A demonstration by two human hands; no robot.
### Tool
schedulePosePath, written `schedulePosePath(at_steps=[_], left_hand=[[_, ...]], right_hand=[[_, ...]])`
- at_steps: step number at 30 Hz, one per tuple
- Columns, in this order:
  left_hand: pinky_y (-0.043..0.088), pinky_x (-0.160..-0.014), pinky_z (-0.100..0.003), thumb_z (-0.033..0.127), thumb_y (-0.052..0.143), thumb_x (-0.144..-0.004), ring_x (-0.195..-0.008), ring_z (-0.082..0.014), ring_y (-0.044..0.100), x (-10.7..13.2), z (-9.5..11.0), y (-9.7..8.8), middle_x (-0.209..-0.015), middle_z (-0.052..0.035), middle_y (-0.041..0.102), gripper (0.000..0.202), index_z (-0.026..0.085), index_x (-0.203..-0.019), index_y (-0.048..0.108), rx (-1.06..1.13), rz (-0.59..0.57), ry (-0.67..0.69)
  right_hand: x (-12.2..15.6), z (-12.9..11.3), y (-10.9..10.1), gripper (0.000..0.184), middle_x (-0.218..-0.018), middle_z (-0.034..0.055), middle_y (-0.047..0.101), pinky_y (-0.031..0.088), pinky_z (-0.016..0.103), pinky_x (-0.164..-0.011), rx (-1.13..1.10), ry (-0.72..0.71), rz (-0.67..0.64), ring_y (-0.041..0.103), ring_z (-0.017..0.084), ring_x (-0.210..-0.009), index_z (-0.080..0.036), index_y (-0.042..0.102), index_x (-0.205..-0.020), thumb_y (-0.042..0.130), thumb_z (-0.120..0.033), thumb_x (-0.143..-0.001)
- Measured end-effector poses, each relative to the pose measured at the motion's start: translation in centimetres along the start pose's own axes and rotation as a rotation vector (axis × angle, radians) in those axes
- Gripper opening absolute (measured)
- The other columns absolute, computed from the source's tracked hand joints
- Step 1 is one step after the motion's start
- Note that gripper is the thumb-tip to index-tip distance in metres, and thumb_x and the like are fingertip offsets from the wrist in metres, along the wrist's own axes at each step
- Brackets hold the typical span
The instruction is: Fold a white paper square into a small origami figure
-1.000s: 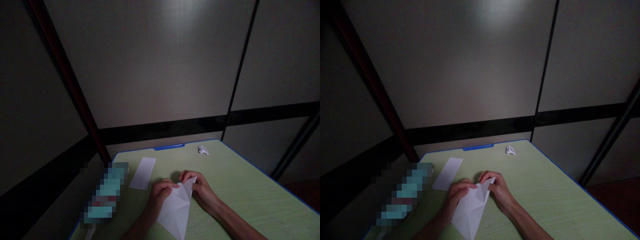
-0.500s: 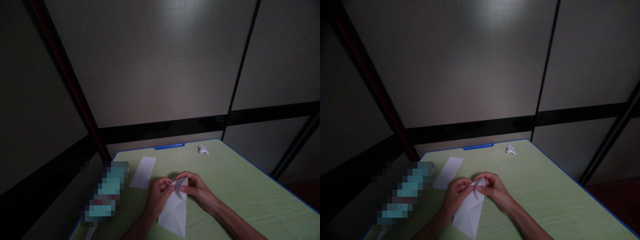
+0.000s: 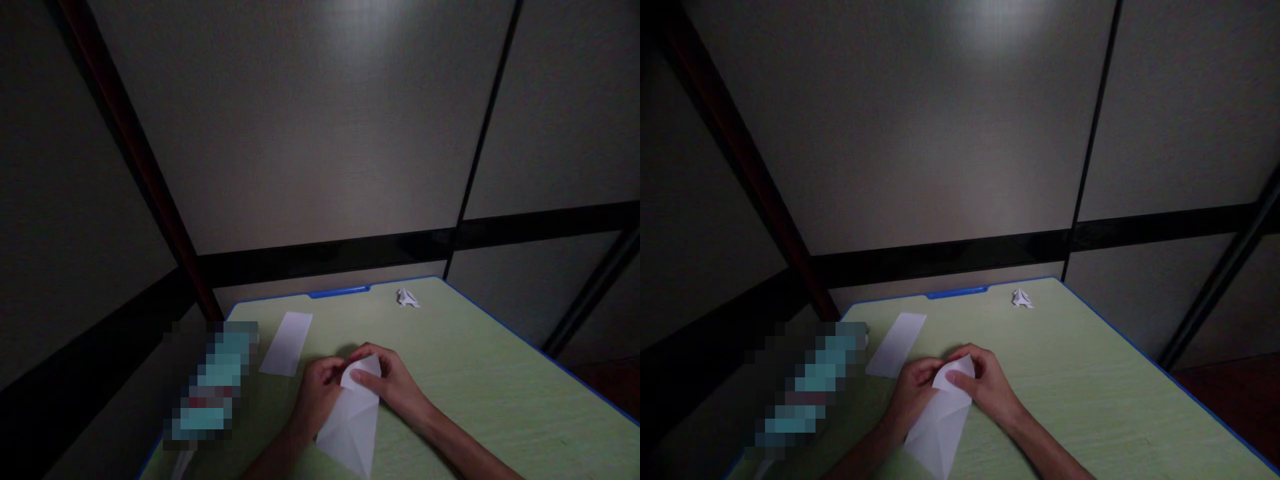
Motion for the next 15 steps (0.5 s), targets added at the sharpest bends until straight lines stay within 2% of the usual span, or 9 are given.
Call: schedulePosePath(at_steps=[9,15], left_hand=[[0.039,-0.048,-0.018,0.005,0.057,-0.049,-0.052,-0.0122,0.053,0.0,0.73,0.17,-0.053,0.0001,0.059,0.014,0.012,-0.06,0.054,0.096,-0.017,0.029],[0.037,-0.047,-0.018,0.01,0.053,-0.052,-0.054,-0.0118,0.052,0.35,0.79,0.4,-0.065,-0.0025,0.059,0.021,0.011,-0.073,0.054,0.206,-0.166,0.014]], right_hand=[[-0.09,0.49,-0.27,0.018,-0.049,-0.0049,0.044,0.029,0.017,-0.041,0.069,0.016,0.088,0.039,0.007,-0.045,-0.013,0.048,-0.057,0.059,-0.027,-0.056],[-0.06,0.55,-0.58,0.016,-0.047,-0.0058,0.04,0.025,0.017,-0.037,0.115,0.018,0.13,0.035,0.006,-0.041,-0.014,0.046,-0.059,0.056,-0.027,-0.058]])
Point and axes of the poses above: each hand's wrist, its own x-axis away from the middle knuckle, its own y-axis out of the palm, z = x × y, the point moved 5 cm from there along -x, towards the middle knuckle
